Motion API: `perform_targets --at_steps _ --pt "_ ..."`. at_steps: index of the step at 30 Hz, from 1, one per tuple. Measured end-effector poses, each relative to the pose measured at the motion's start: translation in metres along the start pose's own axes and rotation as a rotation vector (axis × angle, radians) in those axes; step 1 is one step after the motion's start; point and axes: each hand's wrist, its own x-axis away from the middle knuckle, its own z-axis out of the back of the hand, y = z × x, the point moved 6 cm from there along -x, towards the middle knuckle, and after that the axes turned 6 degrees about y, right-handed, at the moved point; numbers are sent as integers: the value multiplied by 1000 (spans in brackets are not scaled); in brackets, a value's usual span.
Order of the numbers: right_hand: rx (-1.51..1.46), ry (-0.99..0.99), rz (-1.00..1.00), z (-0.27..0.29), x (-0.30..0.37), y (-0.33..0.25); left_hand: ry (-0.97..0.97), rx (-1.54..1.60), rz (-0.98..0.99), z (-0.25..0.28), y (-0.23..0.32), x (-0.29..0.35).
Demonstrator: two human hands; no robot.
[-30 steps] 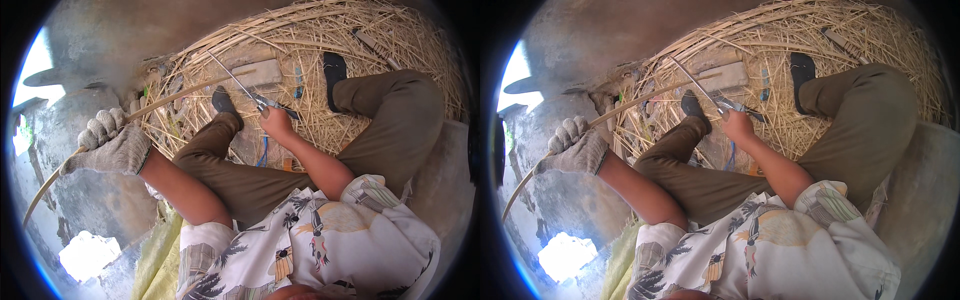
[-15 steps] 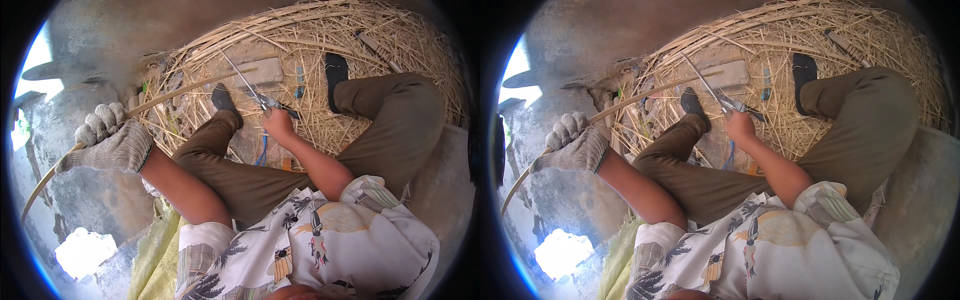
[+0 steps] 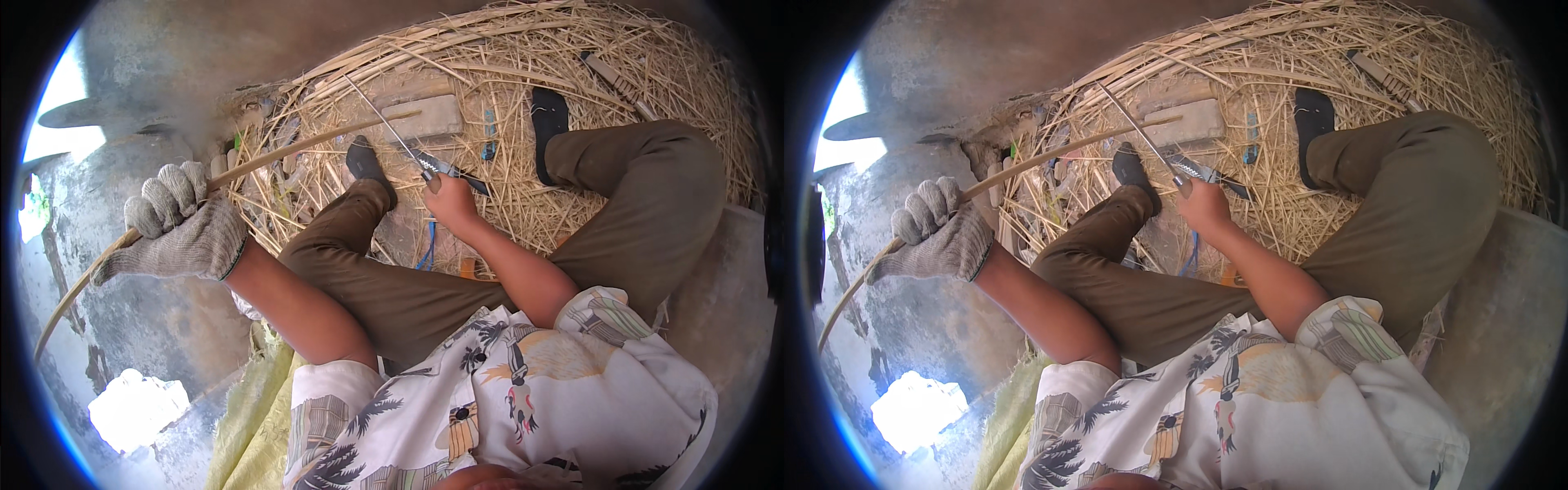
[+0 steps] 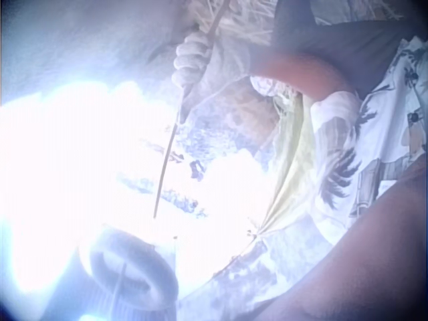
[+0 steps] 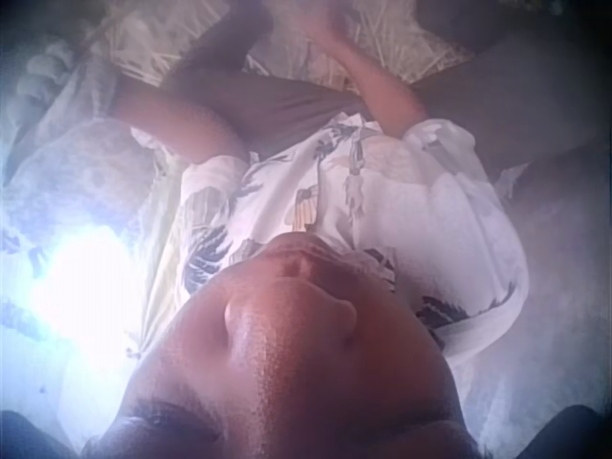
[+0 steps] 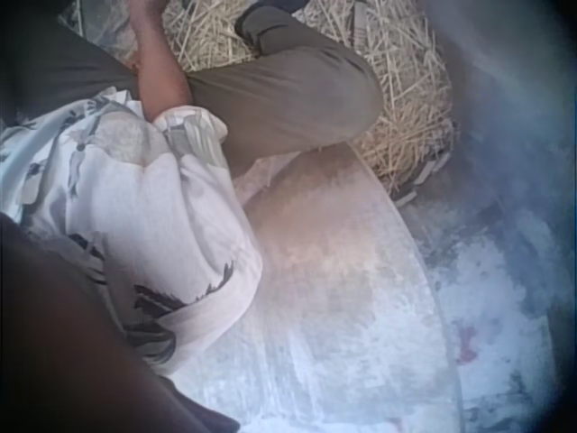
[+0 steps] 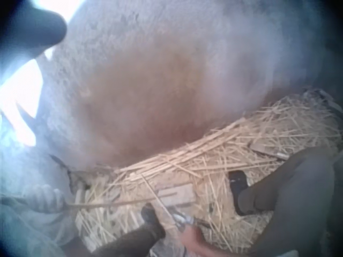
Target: The person sits on a straw-covered floor and uses a machete to split a long bamboo stick into thin strips. The person holds the bamboo with a gloved left hand and repeatedly strikes it with the machete in the right hand, separating the material into smaller pieces.
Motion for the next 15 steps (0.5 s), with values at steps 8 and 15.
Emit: perform_targets --at_steps 8,15 --pt "146 -67 12 1 -2 -8 -142 109 62 -17 -10 6" --pt "170 -67 -92 -4 -3 16 -70 43 25 -4 -3 4"
